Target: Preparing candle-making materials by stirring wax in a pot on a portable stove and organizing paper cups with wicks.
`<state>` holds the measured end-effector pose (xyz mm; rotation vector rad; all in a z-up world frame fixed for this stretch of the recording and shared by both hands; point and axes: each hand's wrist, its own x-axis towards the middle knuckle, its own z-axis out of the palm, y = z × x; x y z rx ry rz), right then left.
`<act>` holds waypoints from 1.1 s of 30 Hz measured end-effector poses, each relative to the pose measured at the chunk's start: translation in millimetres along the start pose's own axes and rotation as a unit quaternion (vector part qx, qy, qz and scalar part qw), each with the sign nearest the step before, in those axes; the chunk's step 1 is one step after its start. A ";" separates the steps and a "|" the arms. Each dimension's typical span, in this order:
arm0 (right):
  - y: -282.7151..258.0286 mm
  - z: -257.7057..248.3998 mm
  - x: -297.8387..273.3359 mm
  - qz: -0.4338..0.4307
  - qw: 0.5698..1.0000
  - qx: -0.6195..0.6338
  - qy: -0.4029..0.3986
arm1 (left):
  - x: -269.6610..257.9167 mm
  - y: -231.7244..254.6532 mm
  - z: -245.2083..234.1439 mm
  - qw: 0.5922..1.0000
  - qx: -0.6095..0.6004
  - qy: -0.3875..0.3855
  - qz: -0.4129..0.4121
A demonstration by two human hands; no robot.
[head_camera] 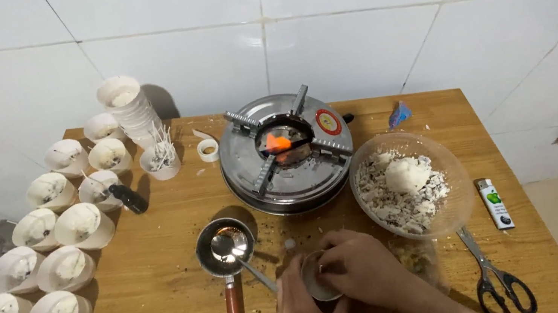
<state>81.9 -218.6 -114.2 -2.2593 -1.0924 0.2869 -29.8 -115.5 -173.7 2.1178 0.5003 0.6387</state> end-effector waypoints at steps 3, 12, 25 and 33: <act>-4.3 -2.4 0.3 0.004 1.000 0.015 -0.008 | 0.3 -2.1 1.6 1.000 0.000 0.001 -0.019; -14.8 -5.3 -0.4 -0.038 0.995 0.012 0.089 | -2.5 -15.1 13.9 1.000 -0.018 0.017 -0.002; -0.3 -29.3 -25.4 -0.187 0.835 0.171 0.489 | -3.0 -17.2 11.0 0.999 0.003 -0.027 0.019; -8.1 -22.1 -10.4 -0.232 0.880 0.182 0.373 | -5.5 -13.3 -3.8 0.996 -0.062 -0.021 0.053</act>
